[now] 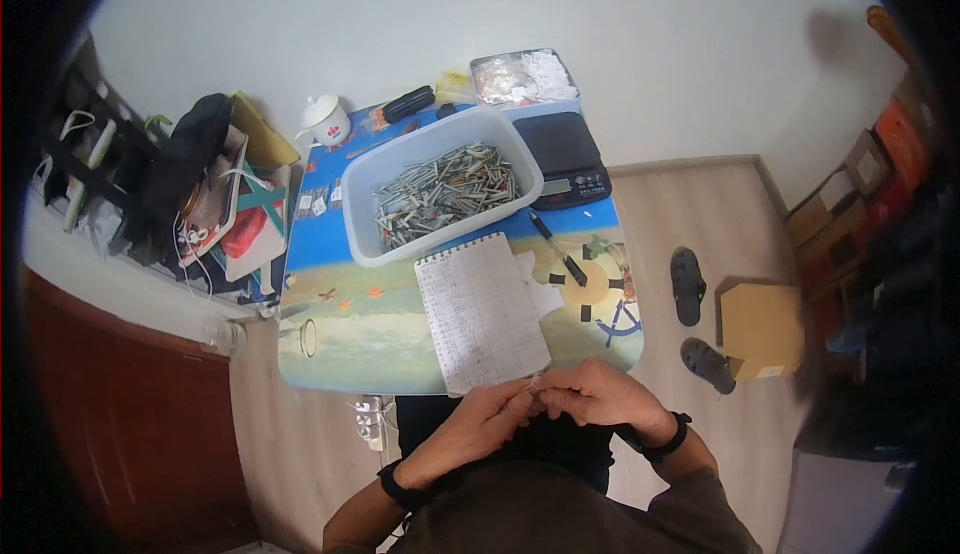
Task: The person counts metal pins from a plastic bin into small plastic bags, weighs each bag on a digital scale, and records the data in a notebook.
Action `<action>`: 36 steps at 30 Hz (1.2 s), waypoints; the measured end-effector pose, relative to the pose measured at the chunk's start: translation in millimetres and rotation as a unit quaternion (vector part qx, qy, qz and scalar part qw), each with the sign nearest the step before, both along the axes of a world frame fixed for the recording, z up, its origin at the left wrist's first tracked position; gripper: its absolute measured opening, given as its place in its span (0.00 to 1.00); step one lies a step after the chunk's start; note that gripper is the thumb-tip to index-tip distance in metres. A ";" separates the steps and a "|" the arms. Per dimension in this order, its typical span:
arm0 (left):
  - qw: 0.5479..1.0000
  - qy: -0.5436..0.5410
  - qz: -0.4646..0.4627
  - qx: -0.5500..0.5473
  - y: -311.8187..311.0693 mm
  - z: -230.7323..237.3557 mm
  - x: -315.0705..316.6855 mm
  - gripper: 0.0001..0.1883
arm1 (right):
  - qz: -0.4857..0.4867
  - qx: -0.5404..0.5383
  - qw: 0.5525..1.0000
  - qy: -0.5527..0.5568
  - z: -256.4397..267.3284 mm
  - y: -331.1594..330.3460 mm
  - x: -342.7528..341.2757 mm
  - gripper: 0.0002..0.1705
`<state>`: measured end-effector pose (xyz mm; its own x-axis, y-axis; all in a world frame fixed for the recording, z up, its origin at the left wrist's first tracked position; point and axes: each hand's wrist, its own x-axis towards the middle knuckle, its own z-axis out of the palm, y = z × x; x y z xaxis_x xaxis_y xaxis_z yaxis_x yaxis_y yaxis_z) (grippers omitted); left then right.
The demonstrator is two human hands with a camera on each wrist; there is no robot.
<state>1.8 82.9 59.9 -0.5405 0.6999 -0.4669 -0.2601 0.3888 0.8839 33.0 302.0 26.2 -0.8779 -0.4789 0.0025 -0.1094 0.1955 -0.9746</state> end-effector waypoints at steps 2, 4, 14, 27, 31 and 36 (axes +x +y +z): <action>1.000 -0.011 0.000 0.009 -3.3 -3.1 5.0 0.16 | -0.013 0.011 0.999 -0.037 5.3 -1.2 6.1 0.12; 1.000 -0.022 -0.002 0.020 -7.3 -8.0 9.2 0.16 | -0.028 0.022 0.997 -0.074 10.4 -1.7 10.6 0.13; 0.988 -0.073 -0.062 0.123 -20.9 -21.7 3.4 0.21 | 0.014 0.080 0.992 0.096 34.3 -32.3 20.4 0.13; 0.982 -0.019 -0.008 0.187 -41.6 -17.5 -13.9 0.12 | 0.061 0.232 0.952 0.191 86.1 -62.0 -9.0 0.13; 0.971 0.059 0.031 0.231 -42.7 -21.4 -34.2 0.12 | 0.054 0.226 0.957 0.172 93.3 -64.3 -30.5 0.14; 0.980 0.115 -0.022 0.162 -42.9 -19.8 -71.4 0.11 | 0.096 0.282 0.933 0.200 84.9 -63.6 -67.7 0.13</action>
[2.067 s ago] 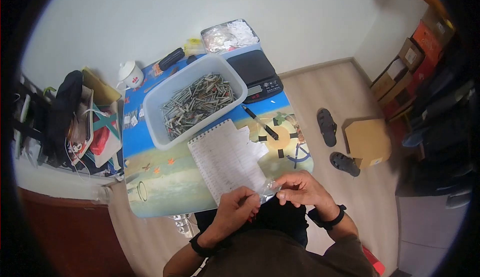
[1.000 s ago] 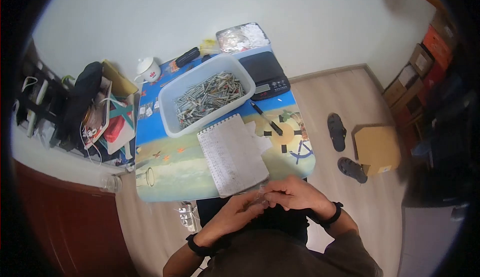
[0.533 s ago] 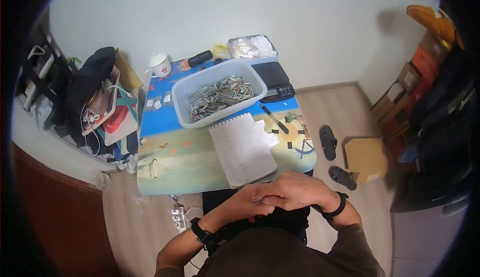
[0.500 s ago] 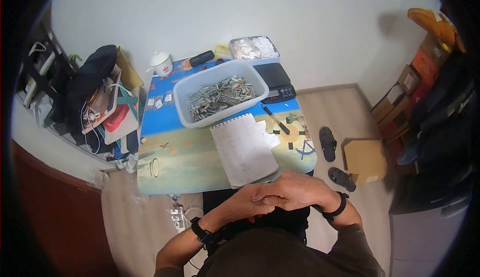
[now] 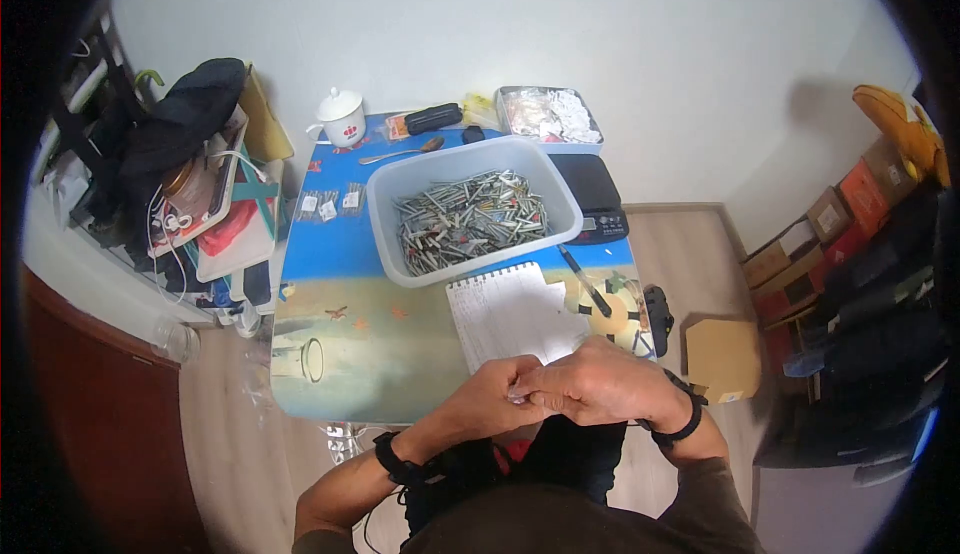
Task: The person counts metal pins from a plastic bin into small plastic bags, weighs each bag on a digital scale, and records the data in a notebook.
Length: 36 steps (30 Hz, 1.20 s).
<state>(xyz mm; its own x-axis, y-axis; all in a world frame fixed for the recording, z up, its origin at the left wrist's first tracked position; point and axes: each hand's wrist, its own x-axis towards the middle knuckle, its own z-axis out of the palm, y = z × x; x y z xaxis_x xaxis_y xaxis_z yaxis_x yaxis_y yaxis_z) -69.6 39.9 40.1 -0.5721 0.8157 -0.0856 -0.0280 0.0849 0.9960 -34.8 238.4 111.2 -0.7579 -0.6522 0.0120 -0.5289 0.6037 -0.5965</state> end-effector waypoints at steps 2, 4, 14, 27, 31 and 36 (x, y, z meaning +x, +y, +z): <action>1.000 0.001 -0.002 0.009 1.6 -8.1 -14.9 0.10 | 0.012 -0.009 1.000 -0.008 -2.6 -0.3 -16.0 0.15; 1.000 0.004 -0.002 0.019 4.1 -13.1 -26.8 0.09 | 0.025 -0.016 0.999 -0.015 1.7 -0.9 -31.3 0.17; 0.992 -0.027 0.011 0.126 19.8 -33.6 -71.8 0.08 | -0.058 -0.032 0.996 0.066 11.7 12.1 -150.0 0.08; 0.985 0.007 0.035 0.167 15.2 -54.7 -97.0 0.11 | 0.038 0.041 0.998 -0.013 -24.9 -15.1 -242.5 0.10; 0.989 0.012 0.024 0.143 13.3 -58.0 -100.9 0.11 | 0.090 0.069 0.993 0.016 -31.8 -36.5 -245.5 0.04; 0.978 0.026 0.072 0.193 18.2 -61.4 -98.5 0.13 | 0.082 0.175 0.980 0.051 -30.8 -36.6 -249.0 0.03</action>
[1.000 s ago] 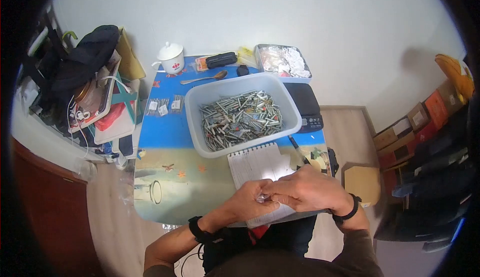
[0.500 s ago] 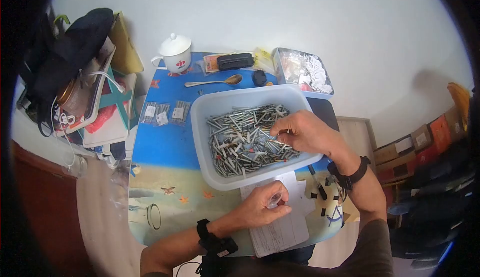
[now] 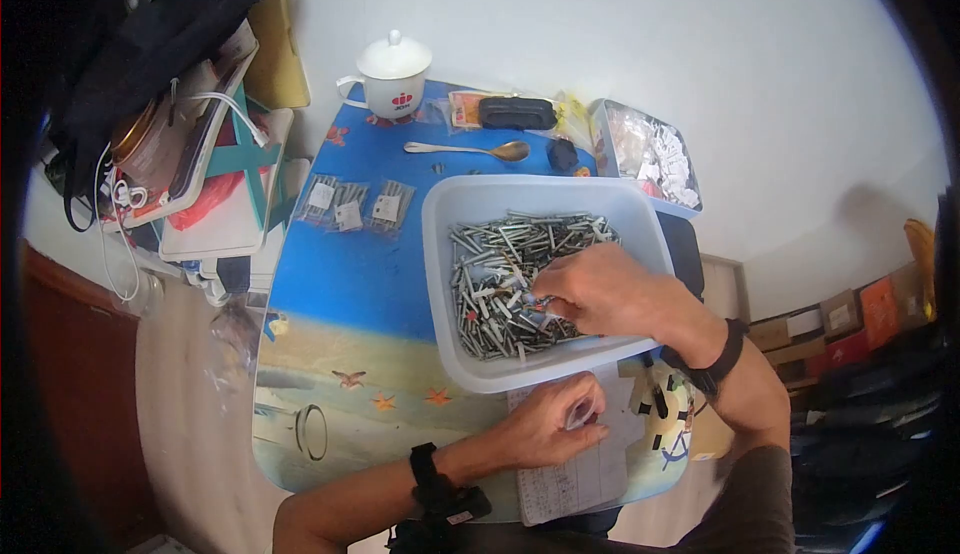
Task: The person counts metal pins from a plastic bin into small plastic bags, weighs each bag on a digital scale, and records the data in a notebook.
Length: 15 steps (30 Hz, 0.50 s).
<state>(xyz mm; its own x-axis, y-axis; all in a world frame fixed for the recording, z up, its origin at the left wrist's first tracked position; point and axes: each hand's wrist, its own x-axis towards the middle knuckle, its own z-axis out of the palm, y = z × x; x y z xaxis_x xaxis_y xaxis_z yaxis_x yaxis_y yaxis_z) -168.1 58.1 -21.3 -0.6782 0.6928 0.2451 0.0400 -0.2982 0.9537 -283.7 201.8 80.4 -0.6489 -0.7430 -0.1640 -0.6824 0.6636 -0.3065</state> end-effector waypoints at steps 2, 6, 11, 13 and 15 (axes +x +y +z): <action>1.000 0.002 -0.004 -0.009 -1.7 0.5 -1.3 0.12 | -0.025 0.067 0.997 0.002 6.0 8.0 -5.7 0.09; 0.999 -0.029 -0.016 -0.023 -0.2 1.2 -0.7 0.10 | -0.033 0.003 0.999 0.025 10.7 9.3 -25.0 0.09; 0.999 0.007 -0.006 -0.034 -1.8 5.3 -3.2 0.12 | -0.116 0.012 0.993 0.025 -0.8 -22.0 -36.4 0.08; 1.000 0.010 0.005 -0.024 -1.1 6.5 -3.3 0.13 | -0.122 0.061 0.990 0.045 -11.6 -28.7 -39.9 0.09; 0.999 0.006 -0.006 -0.036 -1.6 7.5 -3.9 0.13 | -0.130 0.109 0.984 0.064 -19.2 -30.9 -44.4 0.11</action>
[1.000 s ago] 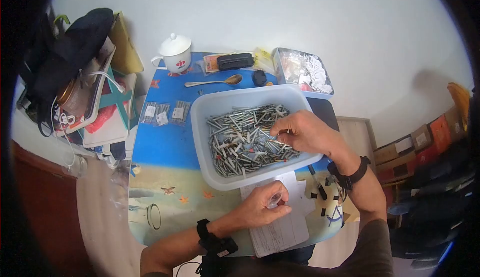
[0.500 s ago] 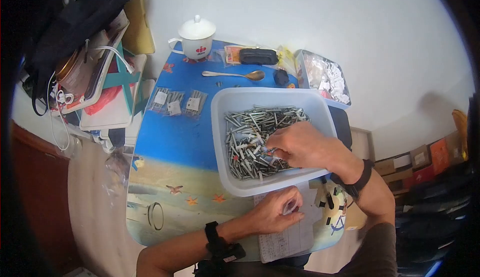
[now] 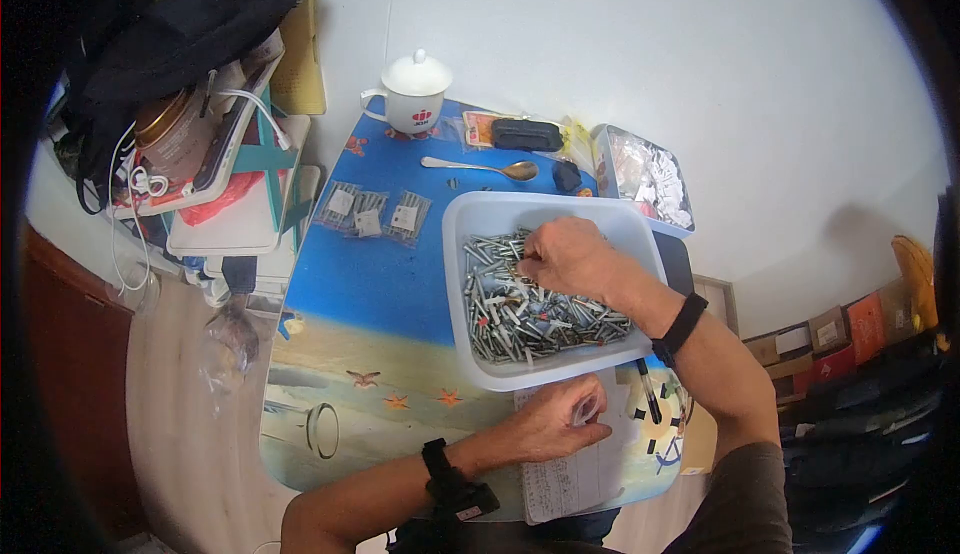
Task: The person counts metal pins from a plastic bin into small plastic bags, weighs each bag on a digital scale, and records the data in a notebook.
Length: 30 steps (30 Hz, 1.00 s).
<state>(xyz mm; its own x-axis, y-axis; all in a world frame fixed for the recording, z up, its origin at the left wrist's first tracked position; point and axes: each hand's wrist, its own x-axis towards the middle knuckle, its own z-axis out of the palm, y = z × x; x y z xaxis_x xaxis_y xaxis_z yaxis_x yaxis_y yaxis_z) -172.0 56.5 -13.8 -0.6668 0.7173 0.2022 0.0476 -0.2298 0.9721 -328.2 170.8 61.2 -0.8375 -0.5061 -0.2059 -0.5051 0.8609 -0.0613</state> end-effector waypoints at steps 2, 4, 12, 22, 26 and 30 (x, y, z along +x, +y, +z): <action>1.000 0.003 0.007 0.011 1.3 -2.4 1.2 0.13 | -0.029 -0.022 0.999 -0.017 -0.8 2.1 -1.7 0.12; 1.000 0.007 0.012 0.024 3.5 -6.4 1.9 0.14 | -0.029 -0.031 0.999 0.002 2.7 4.3 0.9 0.11; 0.999 0.027 0.033 0.034 6.4 -14.0 3.5 0.13 | -0.107 -0.251 0.959 -0.070 67.2 37.8 82.3 0.05; 0.999 -0.001 -0.014 -0.038 -3.3 -2.5 0.9 0.12 | -0.018 -0.233 0.972 -0.037 79.5 68.1 185.7 0.06; 0.998 0.005 -0.025 -0.061 -4.3 -3.7 0.6 0.14 | 0.018 -0.197 0.980 -0.033 76.6 68.7 182.8 0.06; 0.996 0.039 -0.036 -0.074 -8.4 1.9 -0.9 0.15 | 0.037 -0.159 0.985 -0.048 76.8 64.8 176.2 0.07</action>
